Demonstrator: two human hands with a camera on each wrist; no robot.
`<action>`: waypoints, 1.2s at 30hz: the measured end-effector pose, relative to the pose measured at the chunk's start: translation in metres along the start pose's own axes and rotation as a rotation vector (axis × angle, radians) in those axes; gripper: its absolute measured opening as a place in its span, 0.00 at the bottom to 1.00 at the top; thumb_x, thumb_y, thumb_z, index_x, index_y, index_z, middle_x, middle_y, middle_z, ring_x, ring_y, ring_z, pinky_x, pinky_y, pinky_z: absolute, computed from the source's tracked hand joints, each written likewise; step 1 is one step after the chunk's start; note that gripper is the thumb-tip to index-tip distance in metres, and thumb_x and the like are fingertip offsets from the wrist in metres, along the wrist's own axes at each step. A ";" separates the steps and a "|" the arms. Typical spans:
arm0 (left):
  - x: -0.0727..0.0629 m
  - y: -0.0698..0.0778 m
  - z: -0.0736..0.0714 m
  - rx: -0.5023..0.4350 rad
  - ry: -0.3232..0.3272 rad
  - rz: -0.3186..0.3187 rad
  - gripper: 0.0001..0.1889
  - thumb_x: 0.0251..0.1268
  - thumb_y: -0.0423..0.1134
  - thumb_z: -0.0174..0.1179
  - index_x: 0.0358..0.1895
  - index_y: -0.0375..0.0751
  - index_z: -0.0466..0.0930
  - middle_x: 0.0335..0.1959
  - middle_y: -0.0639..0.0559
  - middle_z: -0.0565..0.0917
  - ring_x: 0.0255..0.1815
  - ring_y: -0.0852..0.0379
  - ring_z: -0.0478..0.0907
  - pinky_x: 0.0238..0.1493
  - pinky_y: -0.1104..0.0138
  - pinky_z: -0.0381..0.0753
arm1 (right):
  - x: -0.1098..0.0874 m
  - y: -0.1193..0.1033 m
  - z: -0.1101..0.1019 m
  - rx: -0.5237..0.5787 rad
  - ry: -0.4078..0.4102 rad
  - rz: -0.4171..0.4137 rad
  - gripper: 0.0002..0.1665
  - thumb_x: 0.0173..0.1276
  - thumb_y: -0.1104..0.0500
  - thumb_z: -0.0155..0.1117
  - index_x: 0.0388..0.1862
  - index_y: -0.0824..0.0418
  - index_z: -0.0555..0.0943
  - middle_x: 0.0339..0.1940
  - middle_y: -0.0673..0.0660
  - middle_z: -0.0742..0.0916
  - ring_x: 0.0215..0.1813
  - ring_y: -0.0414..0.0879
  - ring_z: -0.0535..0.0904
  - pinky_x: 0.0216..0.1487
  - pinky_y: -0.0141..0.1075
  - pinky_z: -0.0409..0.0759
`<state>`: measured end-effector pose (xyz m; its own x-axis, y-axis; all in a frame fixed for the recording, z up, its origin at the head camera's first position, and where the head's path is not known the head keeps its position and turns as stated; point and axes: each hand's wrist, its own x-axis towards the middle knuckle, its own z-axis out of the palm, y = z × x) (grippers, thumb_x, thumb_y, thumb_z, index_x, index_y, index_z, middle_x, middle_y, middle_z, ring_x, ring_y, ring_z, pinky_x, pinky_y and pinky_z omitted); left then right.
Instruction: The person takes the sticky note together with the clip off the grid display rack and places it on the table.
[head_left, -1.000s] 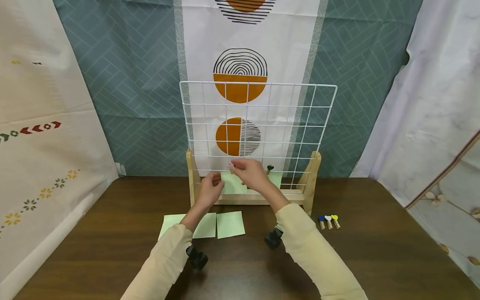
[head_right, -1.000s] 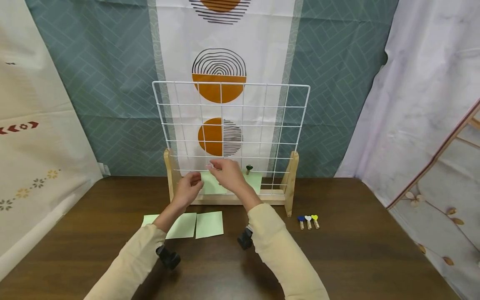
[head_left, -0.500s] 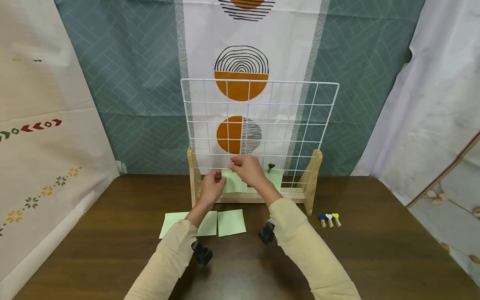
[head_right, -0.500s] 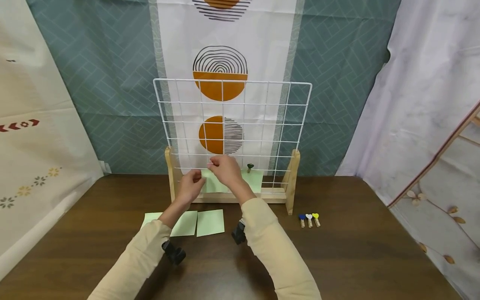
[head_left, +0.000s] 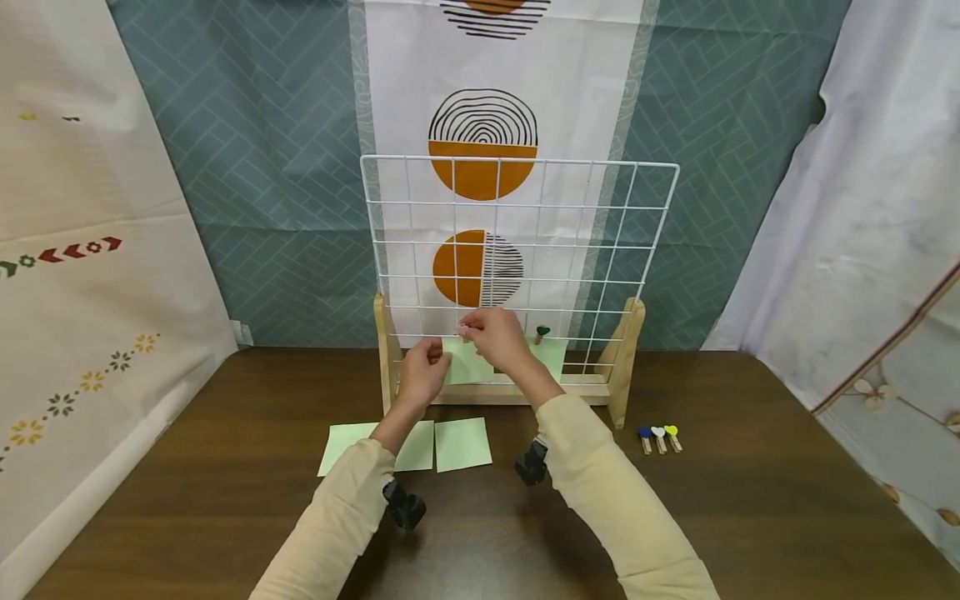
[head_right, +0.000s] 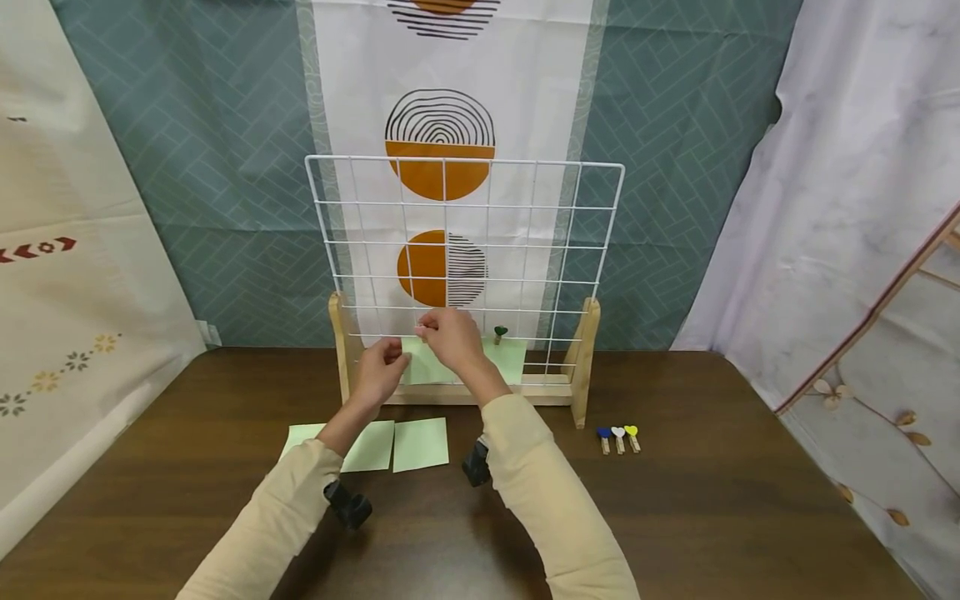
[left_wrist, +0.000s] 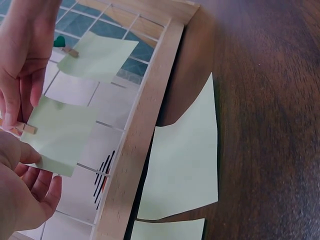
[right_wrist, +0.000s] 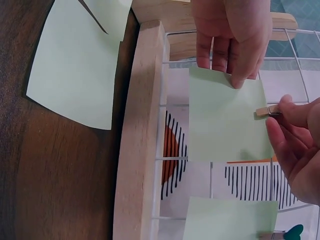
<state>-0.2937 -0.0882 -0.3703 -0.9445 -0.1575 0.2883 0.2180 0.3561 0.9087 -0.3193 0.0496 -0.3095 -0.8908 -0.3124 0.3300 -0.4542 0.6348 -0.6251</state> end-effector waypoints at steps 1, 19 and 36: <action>0.000 0.000 0.000 -0.001 0.000 0.001 0.13 0.65 0.27 0.55 0.50 0.23 0.76 0.44 0.33 0.81 0.46 0.42 0.77 0.47 0.55 0.77 | 0.000 0.000 0.000 -0.017 0.009 -0.009 0.10 0.68 0.60 0.64 0.41 0.64 0.86 0.30 0.53 0.87 0.30 0.44 0.81 0.30 0.31 0.78; 0.004 -0.001 0.001 -0.024 0.041 -0.001 0.10 0.68 0.31 0.57 0.43 0.26 0.80 0.34 0.40 0.82 0.34 0.51 0.75 0.32 0.69 0.72 | 0.001 0.000 -0.001 -0.186 0.085 -0.060 0.08 0.65 0.57 0.68 0.36 0.60 0.89 0.28 0.50 0.88 0.33 0.46 0.79 0.33 0.34 0.73; 0.004 0.002 -0.004 -0.016 0.013 -0.010 0.11 0.68 0.31 0.56 0.45 0.24 0.80 0.37 0.38 0.81 0.38 0.47 0.75 0.37 0.65 0.73 | -0.003 0.001 -0.008 -0.031 0.110 -0.066 0.10 0.65 0.56 0.68 0.39 0.61 0.87 0.37 0.53 0.89 0.41 0.47 0.84 0.39 0.36 0.79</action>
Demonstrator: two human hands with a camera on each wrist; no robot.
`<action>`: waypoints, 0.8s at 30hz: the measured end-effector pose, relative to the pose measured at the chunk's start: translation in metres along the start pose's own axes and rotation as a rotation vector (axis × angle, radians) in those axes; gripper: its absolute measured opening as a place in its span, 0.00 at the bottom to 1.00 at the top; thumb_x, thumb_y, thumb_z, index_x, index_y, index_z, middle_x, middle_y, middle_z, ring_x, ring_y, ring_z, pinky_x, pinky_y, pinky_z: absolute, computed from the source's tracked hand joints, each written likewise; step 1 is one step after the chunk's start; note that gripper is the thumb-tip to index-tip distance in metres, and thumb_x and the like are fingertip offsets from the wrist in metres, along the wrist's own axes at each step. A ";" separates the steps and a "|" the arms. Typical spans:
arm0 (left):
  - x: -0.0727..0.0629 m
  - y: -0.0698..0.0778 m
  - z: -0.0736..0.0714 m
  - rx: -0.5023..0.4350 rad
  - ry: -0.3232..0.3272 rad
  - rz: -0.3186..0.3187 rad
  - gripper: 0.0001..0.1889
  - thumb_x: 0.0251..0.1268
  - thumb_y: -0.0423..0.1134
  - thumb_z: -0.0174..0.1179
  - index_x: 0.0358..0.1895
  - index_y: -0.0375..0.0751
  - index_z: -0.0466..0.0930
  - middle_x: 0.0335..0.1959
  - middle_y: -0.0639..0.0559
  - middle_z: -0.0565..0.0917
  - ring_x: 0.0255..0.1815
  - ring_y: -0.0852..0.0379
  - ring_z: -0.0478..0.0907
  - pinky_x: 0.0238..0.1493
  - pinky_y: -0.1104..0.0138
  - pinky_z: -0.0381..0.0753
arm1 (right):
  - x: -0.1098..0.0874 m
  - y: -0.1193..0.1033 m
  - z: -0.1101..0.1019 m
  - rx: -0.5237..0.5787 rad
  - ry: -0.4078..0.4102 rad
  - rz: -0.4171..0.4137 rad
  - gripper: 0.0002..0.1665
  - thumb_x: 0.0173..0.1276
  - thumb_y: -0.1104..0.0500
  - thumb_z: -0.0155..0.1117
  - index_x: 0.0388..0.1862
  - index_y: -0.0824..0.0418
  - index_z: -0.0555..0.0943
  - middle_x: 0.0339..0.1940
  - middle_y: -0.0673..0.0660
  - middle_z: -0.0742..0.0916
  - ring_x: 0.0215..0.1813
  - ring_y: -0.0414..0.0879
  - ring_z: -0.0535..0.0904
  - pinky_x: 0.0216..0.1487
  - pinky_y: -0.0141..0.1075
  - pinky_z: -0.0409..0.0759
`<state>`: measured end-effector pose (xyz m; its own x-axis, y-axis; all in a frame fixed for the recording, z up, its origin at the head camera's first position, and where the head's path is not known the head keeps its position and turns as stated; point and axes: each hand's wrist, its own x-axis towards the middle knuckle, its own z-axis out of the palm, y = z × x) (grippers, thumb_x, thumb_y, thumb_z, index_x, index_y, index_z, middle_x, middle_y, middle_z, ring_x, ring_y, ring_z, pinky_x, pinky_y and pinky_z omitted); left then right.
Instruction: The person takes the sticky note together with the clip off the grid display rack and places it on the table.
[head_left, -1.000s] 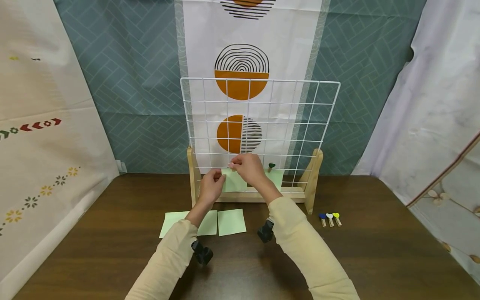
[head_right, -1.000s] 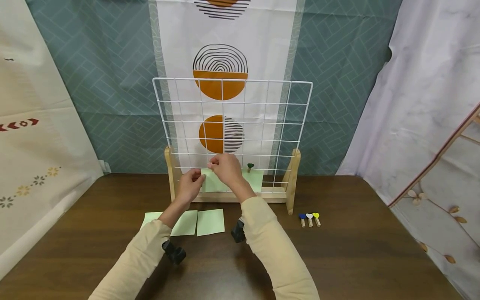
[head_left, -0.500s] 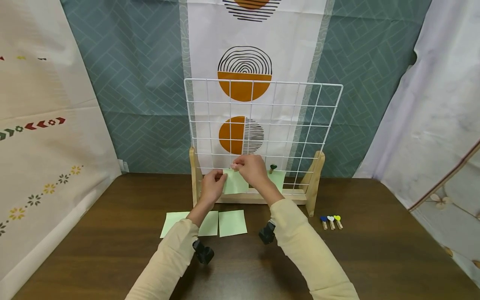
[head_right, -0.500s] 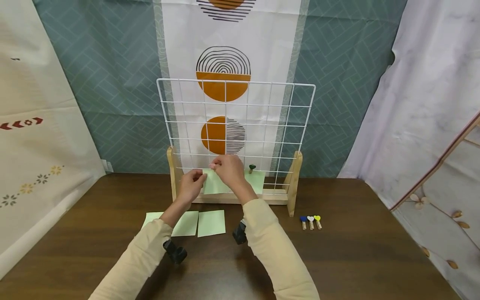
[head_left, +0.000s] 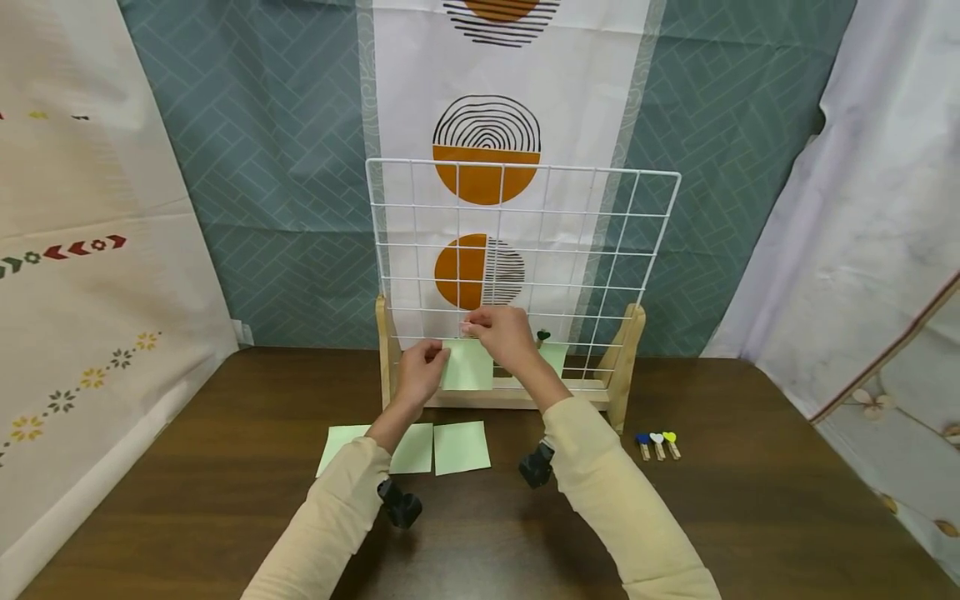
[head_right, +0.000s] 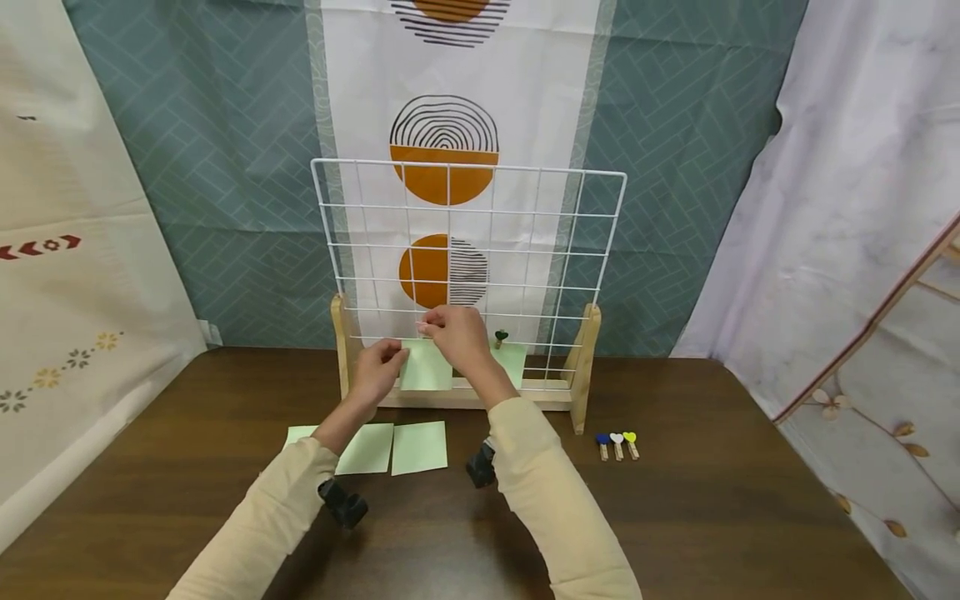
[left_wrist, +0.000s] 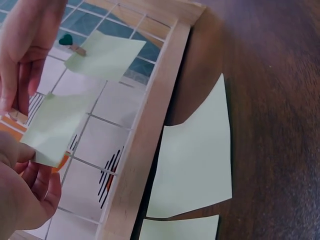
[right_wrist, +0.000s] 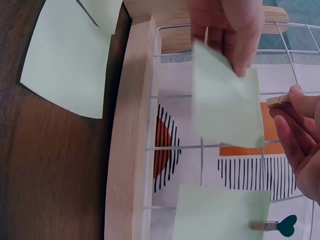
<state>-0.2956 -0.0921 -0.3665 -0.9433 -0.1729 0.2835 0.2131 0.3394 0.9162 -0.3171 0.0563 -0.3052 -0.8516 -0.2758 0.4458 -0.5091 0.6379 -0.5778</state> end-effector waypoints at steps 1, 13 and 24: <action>0.000 0.000 -0.001 -0.010 -0.004 -0.006 0.11 0.68 0.31 0.56 0.45 0.24 0.80 0.38 0.38 0.81 0.38 0.47 0.75 0.37 0.66 0.73 | 0.000 0.000 0.000 0.011 -0.006 0.001 0.10 0.66 0.56 0.67 0.40 0.62 0.87 0.37 0.53 0.89 0.41 0.46 0.84 0.39 0.36 0.79; -0.003 0.001 -0.016 -0.093 -0.076 -0.103 0.09 0.69 0.32 0.56 0.45 0.27 0.79 0.35 0.43 0.77 0.33 0.53 0.71 0.32 0.70 0.72 | -0.004 0.003 -0.003 0.157 -0.005 0.053 0.13 0.66 0.57 0.68 0.43 0.64 0.85 0.39 0.56 0.88 0.43 0.48 0.84 0.42 0.37 0.81; -0.013 0.000 -0.023 -0.092 -0.103 -0.084 0.09 0.68 0.32 0.58 0.43 0.28 0.81 0.34 0.47 0.79 0.32 0.58 0.70 0.33 0.69 0.74 | -0.016 0.009 -0.012 0.199 0.048 0.018 0.10 0.67 0.60 0.65 0.43 0.65 0.83 0.36 0.56 0.88 0.40 0.49 0.84 0.41 0.38 0.80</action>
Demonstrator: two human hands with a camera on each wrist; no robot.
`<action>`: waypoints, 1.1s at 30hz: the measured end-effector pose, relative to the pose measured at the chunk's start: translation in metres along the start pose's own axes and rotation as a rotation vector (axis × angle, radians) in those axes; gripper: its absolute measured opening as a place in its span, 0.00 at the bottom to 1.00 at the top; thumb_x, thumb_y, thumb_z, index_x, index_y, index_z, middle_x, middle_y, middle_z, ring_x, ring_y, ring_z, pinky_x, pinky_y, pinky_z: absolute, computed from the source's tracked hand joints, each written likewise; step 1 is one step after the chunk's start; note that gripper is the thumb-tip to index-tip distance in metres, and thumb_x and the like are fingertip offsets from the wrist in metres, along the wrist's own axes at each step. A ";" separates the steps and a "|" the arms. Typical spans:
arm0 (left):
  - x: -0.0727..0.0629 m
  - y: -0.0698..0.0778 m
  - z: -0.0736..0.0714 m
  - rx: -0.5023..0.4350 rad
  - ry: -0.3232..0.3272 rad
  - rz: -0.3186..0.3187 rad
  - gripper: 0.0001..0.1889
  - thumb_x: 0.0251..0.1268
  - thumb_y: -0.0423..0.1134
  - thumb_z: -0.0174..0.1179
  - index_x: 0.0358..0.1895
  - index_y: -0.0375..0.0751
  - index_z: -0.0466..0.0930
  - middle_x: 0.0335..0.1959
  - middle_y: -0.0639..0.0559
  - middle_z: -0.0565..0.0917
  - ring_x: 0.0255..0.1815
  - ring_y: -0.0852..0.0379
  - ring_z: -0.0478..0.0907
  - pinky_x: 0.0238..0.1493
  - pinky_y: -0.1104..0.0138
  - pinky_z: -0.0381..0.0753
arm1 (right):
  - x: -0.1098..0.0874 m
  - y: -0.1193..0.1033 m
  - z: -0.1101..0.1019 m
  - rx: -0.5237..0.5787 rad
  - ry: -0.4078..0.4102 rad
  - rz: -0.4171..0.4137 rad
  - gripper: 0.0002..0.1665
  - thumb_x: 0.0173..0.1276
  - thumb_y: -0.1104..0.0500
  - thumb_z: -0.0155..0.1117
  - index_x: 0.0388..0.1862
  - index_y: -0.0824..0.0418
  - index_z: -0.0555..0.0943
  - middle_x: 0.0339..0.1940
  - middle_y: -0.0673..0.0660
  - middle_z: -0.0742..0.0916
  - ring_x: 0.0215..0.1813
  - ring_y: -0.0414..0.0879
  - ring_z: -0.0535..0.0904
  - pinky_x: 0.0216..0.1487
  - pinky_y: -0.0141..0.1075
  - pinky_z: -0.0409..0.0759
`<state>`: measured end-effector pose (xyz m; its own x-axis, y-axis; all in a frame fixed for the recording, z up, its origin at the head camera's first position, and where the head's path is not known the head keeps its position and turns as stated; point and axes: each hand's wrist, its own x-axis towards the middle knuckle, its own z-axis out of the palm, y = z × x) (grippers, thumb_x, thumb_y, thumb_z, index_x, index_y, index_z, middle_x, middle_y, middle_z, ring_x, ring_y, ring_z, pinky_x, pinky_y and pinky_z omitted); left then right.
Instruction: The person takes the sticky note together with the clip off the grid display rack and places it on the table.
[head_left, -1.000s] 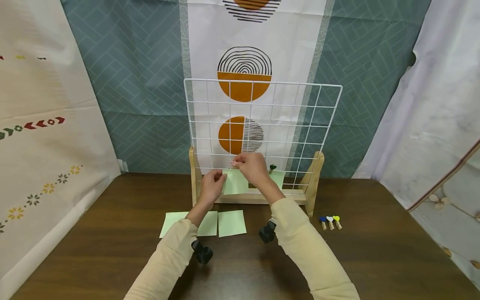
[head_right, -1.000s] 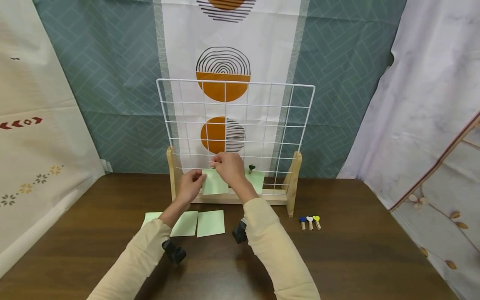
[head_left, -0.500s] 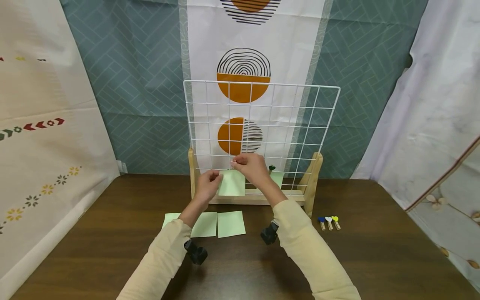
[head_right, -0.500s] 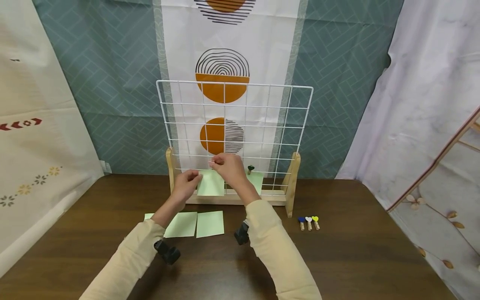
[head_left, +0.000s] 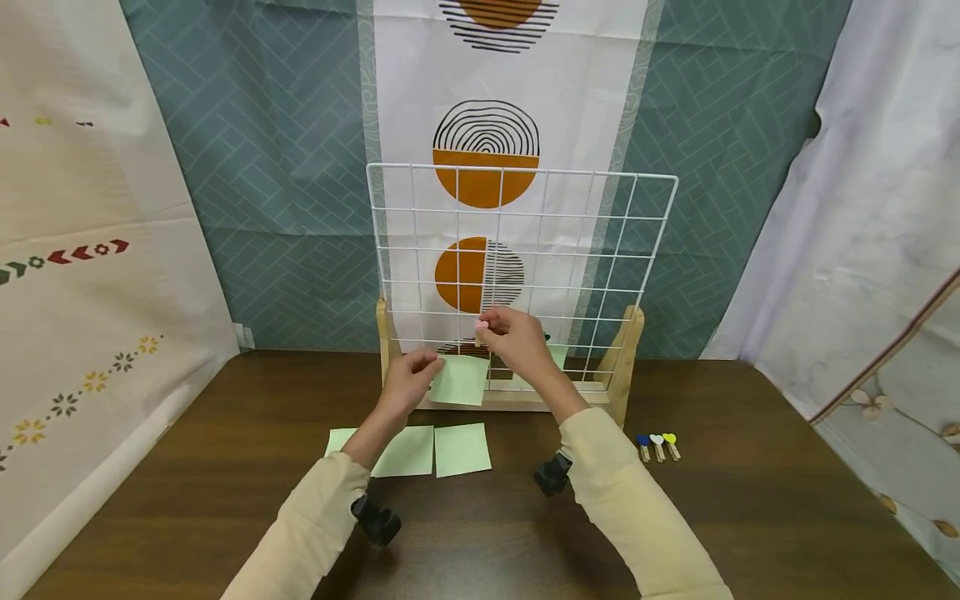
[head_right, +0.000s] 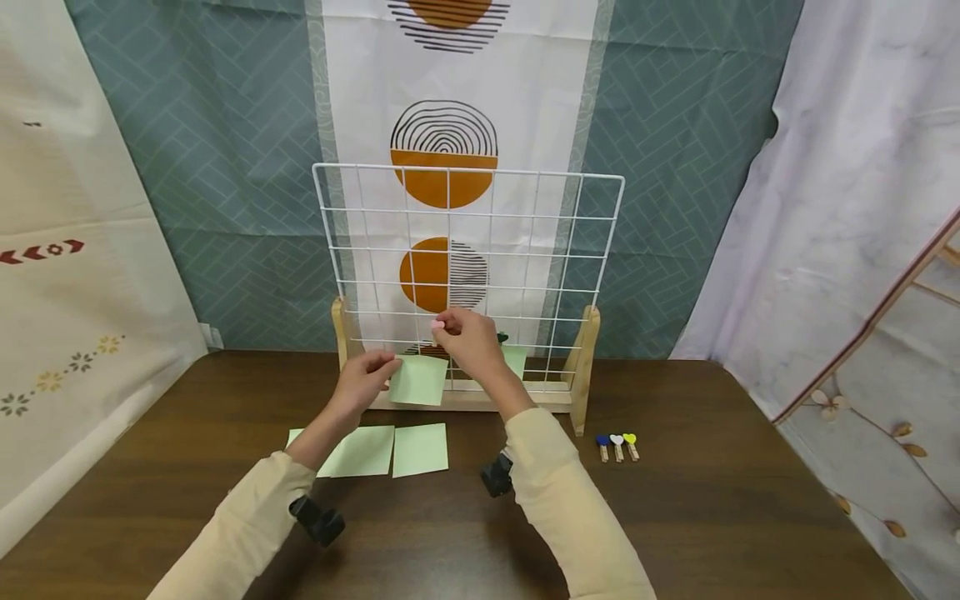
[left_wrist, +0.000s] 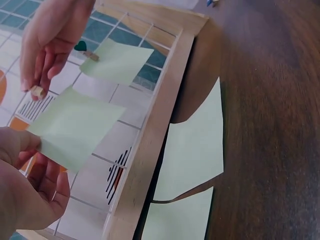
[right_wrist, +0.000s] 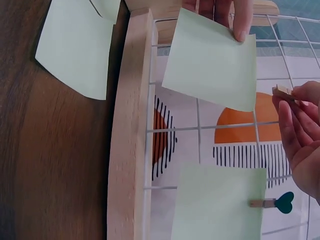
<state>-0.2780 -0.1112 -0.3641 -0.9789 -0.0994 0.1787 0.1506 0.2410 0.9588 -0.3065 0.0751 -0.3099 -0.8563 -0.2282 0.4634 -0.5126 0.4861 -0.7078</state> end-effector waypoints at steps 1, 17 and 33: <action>-0.001 0.000 -0.001 -0.005 0.000 0.002 0.09 0.68 0.32 0.58 0.43 0.27 0.81 0.34 0.47 0.79 0.32 0.58 0.71 0.33 0.69 0.74 | -0.001 0.001 -0.001 0.000 0.006 -0.005 0.11 0.66 0.60 0.65 0.44 0.65 0.84 0.36 0.57 0.88 0.40 0.49 0.84 0.40 0.38 0.81; -0.023 -0.008 -0.004 -0.011 -0.088 -0.058 0.05 0.64 0.30 0.60 0.39 0.31 0.80 0.27 0.52 0.74 0.31 0.56 0.71 0.35 0.64 0.73 | -0.028 0.014 -0.035 -0.074 -0.029 -0.022 0.14 0.68 0.58 0.65 0.49 0.63 0.85 0.34 0.56 0.88 0.29 0.48 0.83 0.28 0.37 0.76; -0.039 -0.008 0.018 0.016 -0.204 -0.042 0.02 0.65 0.28 0.60 0.38 0.33 0.81 0.28 0.52 0.79 0.32 0.56 0.77 0.42 0.53 0.78 | -0.065 0.050 -0.081 -0.131 -0.011 -0.021 0.11 0.65 0.64 0.67 0.45 0.68 0.85 0.37 0.58 0.86 0.31 0.48 0.82 0.28 0.34 0.76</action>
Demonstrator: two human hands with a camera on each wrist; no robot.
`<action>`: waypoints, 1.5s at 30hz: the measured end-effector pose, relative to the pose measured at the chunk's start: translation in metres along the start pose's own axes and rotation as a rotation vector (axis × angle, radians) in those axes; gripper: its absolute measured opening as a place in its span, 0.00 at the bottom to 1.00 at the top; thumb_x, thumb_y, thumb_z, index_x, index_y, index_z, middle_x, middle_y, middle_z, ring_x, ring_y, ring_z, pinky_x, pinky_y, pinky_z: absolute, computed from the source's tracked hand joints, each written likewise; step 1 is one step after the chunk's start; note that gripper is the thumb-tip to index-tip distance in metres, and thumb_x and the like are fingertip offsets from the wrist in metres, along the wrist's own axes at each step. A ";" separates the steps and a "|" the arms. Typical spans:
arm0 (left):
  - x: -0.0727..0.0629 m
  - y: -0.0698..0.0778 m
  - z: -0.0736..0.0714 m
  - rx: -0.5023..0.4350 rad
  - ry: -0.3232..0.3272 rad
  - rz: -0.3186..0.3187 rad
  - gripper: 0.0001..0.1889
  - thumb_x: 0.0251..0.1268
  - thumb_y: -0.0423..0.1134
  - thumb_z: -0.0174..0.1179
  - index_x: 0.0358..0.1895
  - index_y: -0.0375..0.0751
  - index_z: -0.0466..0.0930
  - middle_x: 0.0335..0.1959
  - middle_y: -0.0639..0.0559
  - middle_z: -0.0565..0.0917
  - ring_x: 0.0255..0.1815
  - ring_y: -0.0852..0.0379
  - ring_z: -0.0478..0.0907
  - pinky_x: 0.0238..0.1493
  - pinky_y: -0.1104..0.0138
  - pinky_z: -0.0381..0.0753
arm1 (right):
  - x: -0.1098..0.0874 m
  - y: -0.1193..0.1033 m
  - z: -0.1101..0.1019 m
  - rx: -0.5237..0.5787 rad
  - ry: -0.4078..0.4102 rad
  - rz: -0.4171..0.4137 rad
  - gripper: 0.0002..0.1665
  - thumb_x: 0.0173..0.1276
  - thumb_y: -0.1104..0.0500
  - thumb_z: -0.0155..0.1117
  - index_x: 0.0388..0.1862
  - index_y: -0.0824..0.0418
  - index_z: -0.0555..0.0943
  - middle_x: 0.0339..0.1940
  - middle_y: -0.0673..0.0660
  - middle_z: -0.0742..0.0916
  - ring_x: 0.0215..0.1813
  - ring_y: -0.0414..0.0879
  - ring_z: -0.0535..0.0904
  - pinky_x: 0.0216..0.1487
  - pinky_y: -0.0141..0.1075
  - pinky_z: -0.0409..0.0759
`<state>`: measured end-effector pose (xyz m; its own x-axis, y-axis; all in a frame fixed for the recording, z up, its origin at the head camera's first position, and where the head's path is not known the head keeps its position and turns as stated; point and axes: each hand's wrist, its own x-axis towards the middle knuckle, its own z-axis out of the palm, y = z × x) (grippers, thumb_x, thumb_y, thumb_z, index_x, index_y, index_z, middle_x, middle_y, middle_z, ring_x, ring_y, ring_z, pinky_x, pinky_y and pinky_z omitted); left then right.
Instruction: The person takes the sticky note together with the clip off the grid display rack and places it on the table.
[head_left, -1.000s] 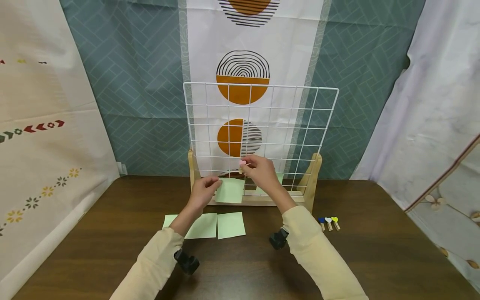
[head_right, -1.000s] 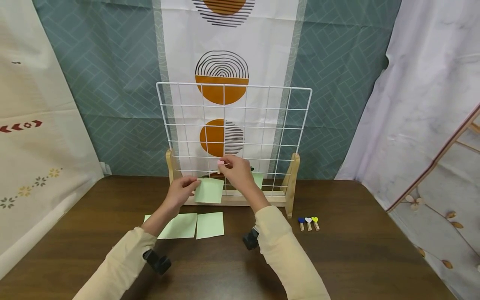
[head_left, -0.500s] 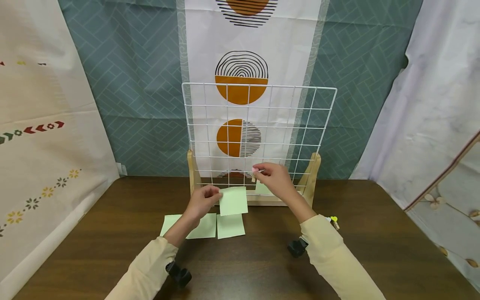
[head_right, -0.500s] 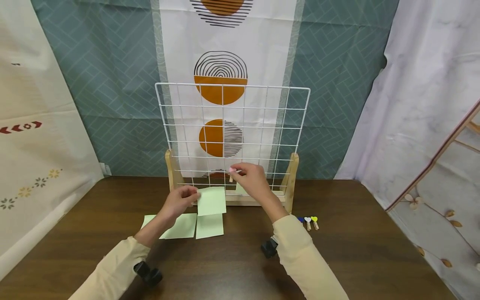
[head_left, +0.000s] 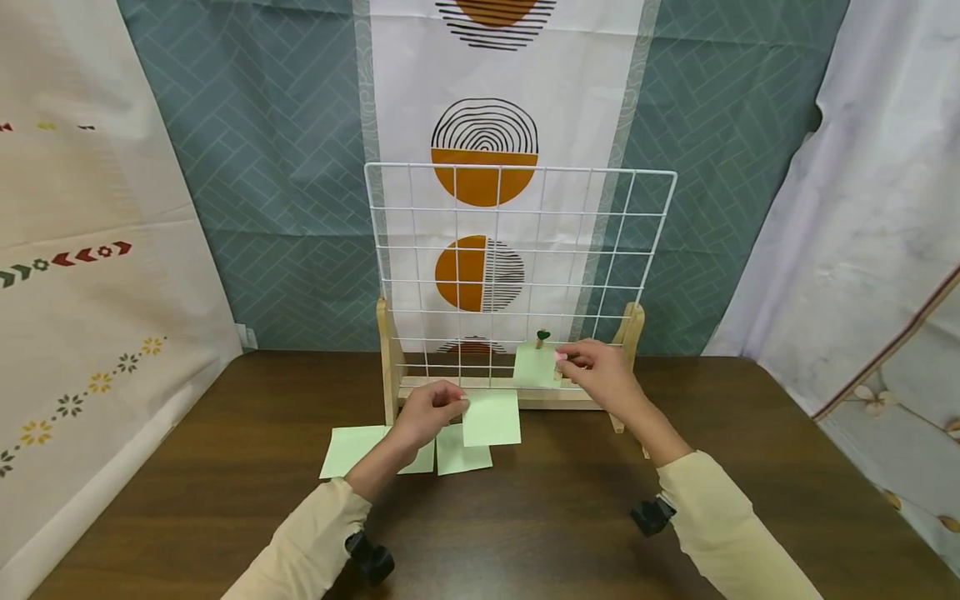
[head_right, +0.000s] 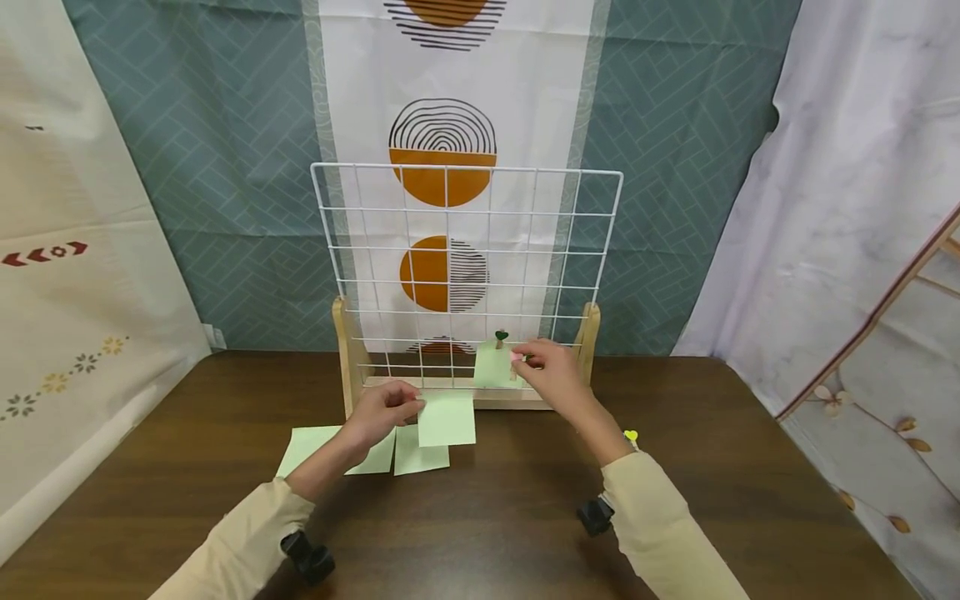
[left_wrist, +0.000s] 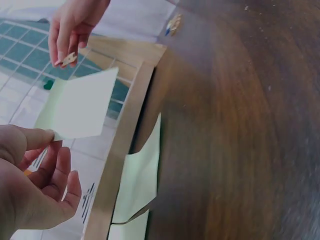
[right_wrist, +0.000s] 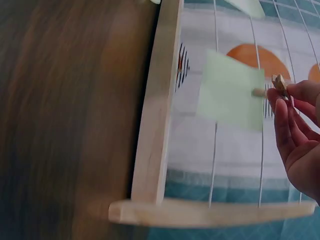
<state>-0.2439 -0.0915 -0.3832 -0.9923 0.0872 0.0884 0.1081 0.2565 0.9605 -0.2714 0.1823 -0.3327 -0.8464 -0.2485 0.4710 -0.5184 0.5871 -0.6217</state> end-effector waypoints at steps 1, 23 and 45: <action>0.000 -0.001 0.002 0.001 -0.009 0.011 0.02 0.65 0.28 0.60 0.38 0.33 0.81 0.28 0.51 0.80 0.32 0.55 0.78 0.42 0.52 0.78 | -0.002 0.003 -0.003 -0.021 -0.001 0.004 0.12 0.65 0.63 0.67 0.45 0.68 0.85 0.37 0.58 0.86 0.32 0.48 0.82 0.28 0.35 0.76; 0.016 -0.010 0.041 0.118 -0.176 0.056 0.03 0.62 0.29 0.62 0.36 0.31 0.80 0.26 0.51 0.78 0.29 0.58 0.73 0.26 0.68 0.68 | -0.042 0.060 -0.059 -0.103 -0.117 0.175 0.15 0.67 0.59 0.66 0.46 0.69 0.84 0.36 0.60 0.88 0.31 0.53 0.84 0.35 0.40 0.80; 0.012 -0.020 0.037 0.258 -0.184 0.098 0.03 0.61 0.27 0.62 0.37 0.30 0.82 0.26 0.51 0.80 0.26 0.60 0.74 0.26 0.68 0.70 | -0.071 0.111 -0.091 -0.096 -0.150 0.309 0.18 0.69 0.61 0.63 0.48 0.76 0.80 0.42 0.69 0.86 0.33 0.51 0.84 0.34 0.42 0.82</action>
<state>-0.2559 -0.0595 -0.4107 -0.9513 0.2898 0.1054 0.2377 0.4712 0.8494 -0.2574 0.3351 -0.3779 -0.9737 -0.1540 0.1681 -0.2270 0.7204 -0.6553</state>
